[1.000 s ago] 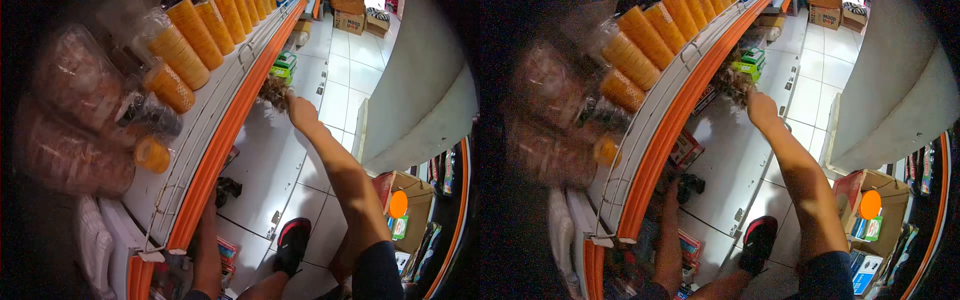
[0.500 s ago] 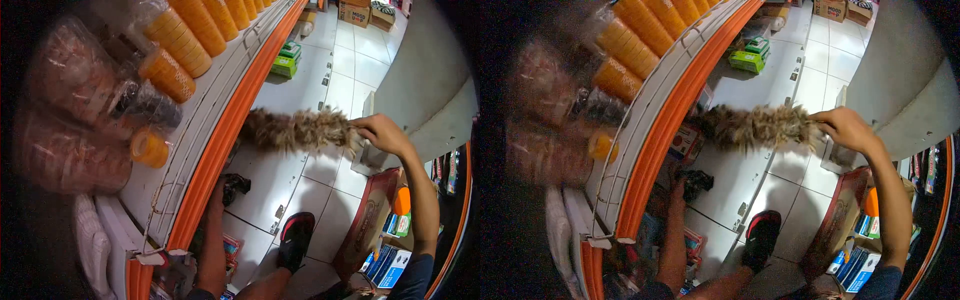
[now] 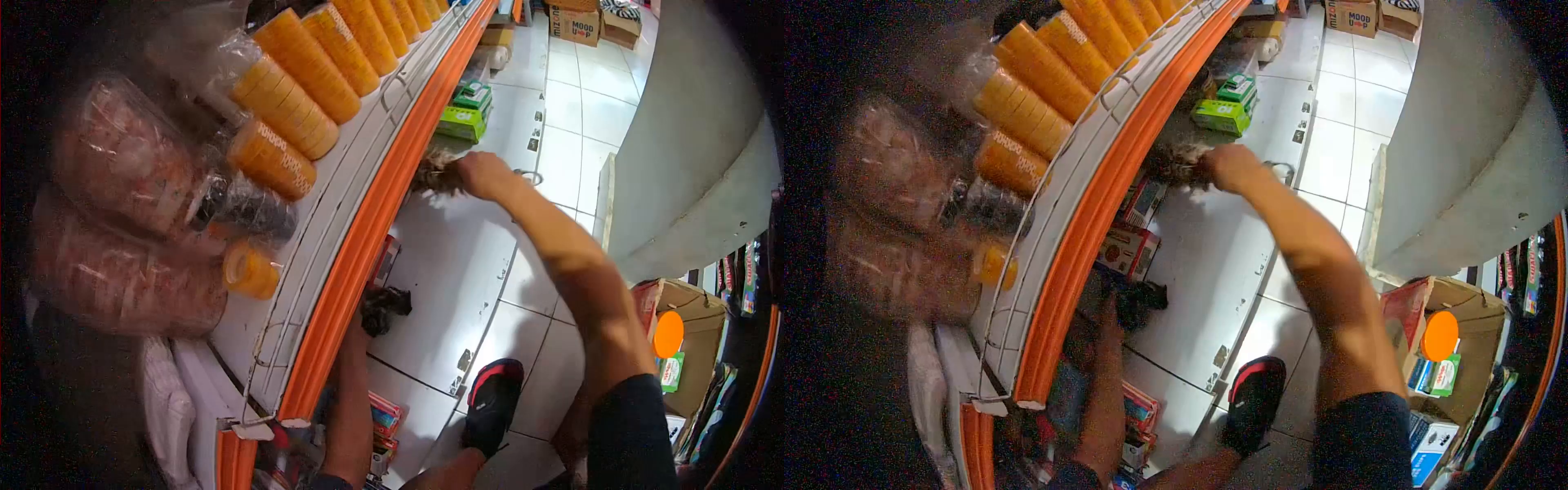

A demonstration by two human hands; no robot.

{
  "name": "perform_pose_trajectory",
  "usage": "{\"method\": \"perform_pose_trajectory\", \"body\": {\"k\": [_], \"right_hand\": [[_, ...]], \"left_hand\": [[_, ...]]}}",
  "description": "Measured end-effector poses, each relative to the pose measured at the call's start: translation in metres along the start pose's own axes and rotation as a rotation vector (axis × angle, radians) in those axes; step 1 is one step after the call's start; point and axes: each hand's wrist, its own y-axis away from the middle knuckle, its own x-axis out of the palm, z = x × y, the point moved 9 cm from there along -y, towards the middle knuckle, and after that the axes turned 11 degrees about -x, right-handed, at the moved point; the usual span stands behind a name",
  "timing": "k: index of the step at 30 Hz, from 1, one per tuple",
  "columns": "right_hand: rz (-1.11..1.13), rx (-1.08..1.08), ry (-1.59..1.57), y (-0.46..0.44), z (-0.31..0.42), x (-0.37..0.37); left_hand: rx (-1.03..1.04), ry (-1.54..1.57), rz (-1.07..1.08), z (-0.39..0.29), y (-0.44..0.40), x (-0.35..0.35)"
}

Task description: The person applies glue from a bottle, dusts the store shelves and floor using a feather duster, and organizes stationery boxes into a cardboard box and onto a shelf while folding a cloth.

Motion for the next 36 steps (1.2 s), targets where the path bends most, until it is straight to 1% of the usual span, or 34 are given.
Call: {"method": "perform_pose_trajectory", "body": {"k": [1,2,4,5,7,8,10,11,13,14,16,17,18,19,20,21,22,25,26,28,29,30,31,33,34,36], "right_hand": [[0.02,-0.048,-0.026,0.008,-0.004,-0.002],[0.035,-0.093,-0.047,0.016,-0.007,-0.005],[0.017,-0.091,-0.049,0.042,-0.009,-0.014],[0.0,-0.091,-0.056,0.059,-0.006,-0.017],[0.025,-0.088,-0.088,0.094,0.003,-0.022],[0.022,-0.083,-0.103,0.113,0.007,-0.025],[0.016,-0.078,-0.12,0.156,0.015,-0.035],[0.014,-0.079,-0.121,0.178,0.02,-0.045],[0.029,-0.053,-0.136,0.22,0.026,-0.059],[0.061,-0.017,-0.16,0.239,0.027,-0.066],[0.093,0.014,-0.183,0.259,0.038,-0.084],[0.057,0.077,-0.19,0.265,0.039,-0.096],[0.02,0.14,-0.201,0.27,0.039,-0.104],[-0.017,0.201,-0.214,0.27,0.038,-0.107],[-0.018,0.195,-0.221,0.26,0.038,-0.102],[-0.111,0.232,-0.218,0.243,0.029,-0.101],[-0.205,0.269,-0.214,0.224,0.019,-0.099],[-0.222,0.166,-0.258,0.13,0.016,-0.068],[-0.264,0.134,-0.212,0.099,0.028,-0.066],[-0.198,0.025,-0.037,0.042,0.054,-0.049],[-0.191,-0.066,-0.01,0.022,0.072,-0.043],[-0.183,-0.158,0.021,0.01,0.086,-0.04],[-0.18,-0.16,0.014,0.01,0.083,-0.04],[-0.087,-0.191,0.026,0.018,0.077,-0.046],[-0.043,-0.203,0.036,0.024,0.075,-0.051],[-0.016,-0.229,0.053,0.033,0.077,-0.065]], "left_hand": [[-0.01,0.003,-0.001,-0.029,0.011,0.002],[-0.232,0.289,-0.037,-0.042,0.022,0.001],[-0.67,0.861,-0.1,-0.075,0.056,0.011],[-0.675,0.864,-0.094,-0.093,0.07,0.012],[-0.937,0.751,-0.092,-0.103,0.105,0.021],[-0.939,0.758,-0.085,-0.113,0.12,0.025],[-0.821,0.805,-0.004,-0.126,0.149,0.033],[-0.825,0.81,0.001,-0.112,0.164,0.033],[-0.826,0.779,0.098,-0.086,0.187,0.042],[-0.828,0.781,0.102,-0.099,0.194,0.043],[-0.786,0.545,0.201,-0.159,0.217,0.042],[-0.76,0.425,0.246,-0.178,0.223,0.041],[-0.76,0.423,0.239,-0.183,0.225,0.037],[-0.69,0.315,0.245,-0.191,0.224,0.031],[-0.622,0.208,0.25,-0.197,0.223,0.025],[-0.556,0.099,0.255,-0.202,0.223,0.02],[-0.558,0.095,0.247,-0.195,0.222,0.017],[-0.656,0.363,-0.094,-0.138,0.213,-0.009],[-0.651,0.355,-0.099,-0.13,0.208,-0.012],[-0.712,0.298,-0.164,-0.11,0.205,-0.023],[-0.746,0.268,-0.199,-0.1,0.206,-0.031],[-0.75,0.261,-0.204,-0.089,0.203,-0.037],[-0.699,0.184,-0.169,-0.08,0.197,-0.043],[-0.596,0.047,-0.09,-0.073,0.191,-0.043],[-0.597,0.051,-0.087,-0.083,0.19,-0.039],[-0.749,0.18,-0.046,-0.098,0.188,-0.03]]}}
